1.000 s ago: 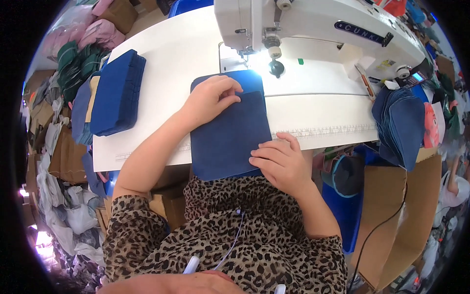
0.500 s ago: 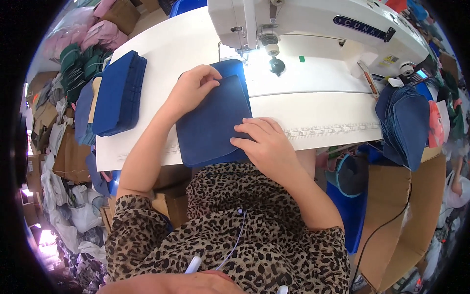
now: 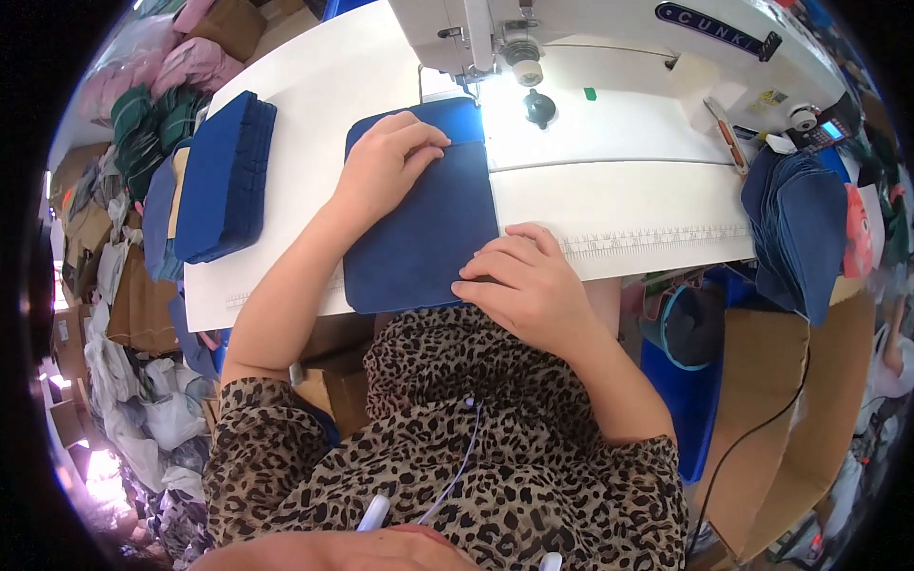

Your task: Sewing blue fabric pieces together using an industrial sewing machine.

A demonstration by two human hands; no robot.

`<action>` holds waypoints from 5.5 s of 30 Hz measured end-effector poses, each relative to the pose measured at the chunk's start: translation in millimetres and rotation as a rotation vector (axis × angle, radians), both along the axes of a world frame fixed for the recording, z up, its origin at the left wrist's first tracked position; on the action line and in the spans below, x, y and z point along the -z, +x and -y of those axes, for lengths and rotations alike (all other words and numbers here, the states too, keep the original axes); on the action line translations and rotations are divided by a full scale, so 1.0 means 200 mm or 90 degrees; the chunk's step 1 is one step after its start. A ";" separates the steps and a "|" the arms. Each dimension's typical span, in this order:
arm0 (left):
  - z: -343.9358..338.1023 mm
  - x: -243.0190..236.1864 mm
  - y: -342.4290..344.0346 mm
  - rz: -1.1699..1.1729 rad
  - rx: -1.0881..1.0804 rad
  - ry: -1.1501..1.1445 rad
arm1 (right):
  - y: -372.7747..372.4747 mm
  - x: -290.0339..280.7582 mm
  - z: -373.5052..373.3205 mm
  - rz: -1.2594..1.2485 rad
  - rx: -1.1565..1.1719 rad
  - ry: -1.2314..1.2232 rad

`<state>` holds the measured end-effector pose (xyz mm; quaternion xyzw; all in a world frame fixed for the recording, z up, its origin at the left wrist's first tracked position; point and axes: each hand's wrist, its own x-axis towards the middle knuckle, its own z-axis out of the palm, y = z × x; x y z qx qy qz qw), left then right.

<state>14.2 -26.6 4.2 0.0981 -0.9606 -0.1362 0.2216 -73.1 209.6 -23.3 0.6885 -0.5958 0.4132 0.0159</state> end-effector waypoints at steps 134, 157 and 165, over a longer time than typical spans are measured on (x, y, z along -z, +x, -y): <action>-0.03 0.01 0.02 0.131 -0.045 -0.156 | -0.11 -0.03 0.00 0.084 0.093 0.127; -0.24 -0.01 0.09 0.202 0.065 -0.034 | -0.11 -0.05 -0.01 0.026 0.130 0.120; -0.18 -0.03 0.06 0.193 0.056 -0.031 | -0.14 -0.08 0.04 0.015 0.124 0.129</action>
